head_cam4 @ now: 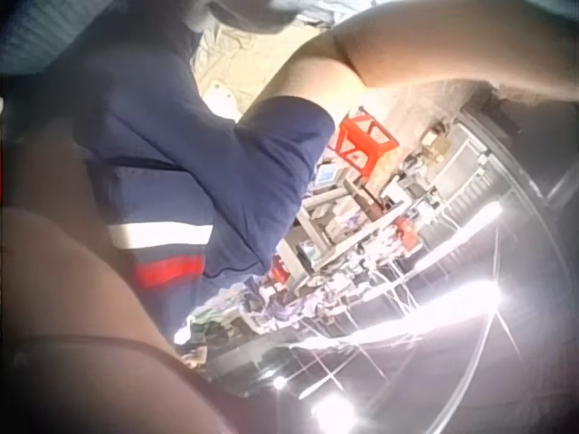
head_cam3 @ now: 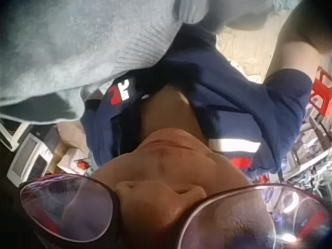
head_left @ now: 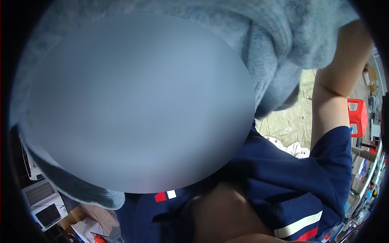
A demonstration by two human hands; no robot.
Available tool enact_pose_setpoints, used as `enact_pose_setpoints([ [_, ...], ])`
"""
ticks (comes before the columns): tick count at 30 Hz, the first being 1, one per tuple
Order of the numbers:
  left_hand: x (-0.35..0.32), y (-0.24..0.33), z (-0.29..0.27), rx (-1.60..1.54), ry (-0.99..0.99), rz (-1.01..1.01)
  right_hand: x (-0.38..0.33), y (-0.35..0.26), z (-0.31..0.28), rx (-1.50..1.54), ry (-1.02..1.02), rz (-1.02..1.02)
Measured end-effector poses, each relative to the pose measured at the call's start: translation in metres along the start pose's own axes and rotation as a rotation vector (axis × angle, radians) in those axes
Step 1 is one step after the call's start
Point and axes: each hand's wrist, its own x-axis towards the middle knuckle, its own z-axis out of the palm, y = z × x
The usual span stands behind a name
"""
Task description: Inspecting knitted cardigans and trimming loose threads using a small snipping tool while sitting on a factory floor.
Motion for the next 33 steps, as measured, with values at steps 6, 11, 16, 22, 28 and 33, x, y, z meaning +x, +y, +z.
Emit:
enact_pose_setpoints([
  [6, 0.011, -0.016, 0.044, 0.043, 0.145, -0.088, 0.024, 0.006, 0.033, -0.165, -0.221, 0.129],
  [11, -0.015, -0.107, -0.062, 0.418, 0.286, -0.487, -0.02, 0.187, 0.006, -0.462, -0.456, 0.369],
  [16, -0.039, -0.151, 0.067, 1.168, -0.101, -0.113, -0.146, 0.271, -0.023, -0.207, -0.269, 0.645],
  [22, -0.082, -0.125, 0.292, 0.867, -0.651, 0.279, -0.209, 0.233, -0.024, -0.044, 0.232, 0.615],
  [28, -0.062, -0.165, 0.331, 0.343, -0.656, -0.102, -0.235, 0.202, -0.045, -0.721, -0.559, 0.443],
  [33, -0.024, -0.118, 0.319, -0.26, -0.367, -0.576, -0.151, 0.197, -0.084, -0.236, -0.1, 0.466],
])
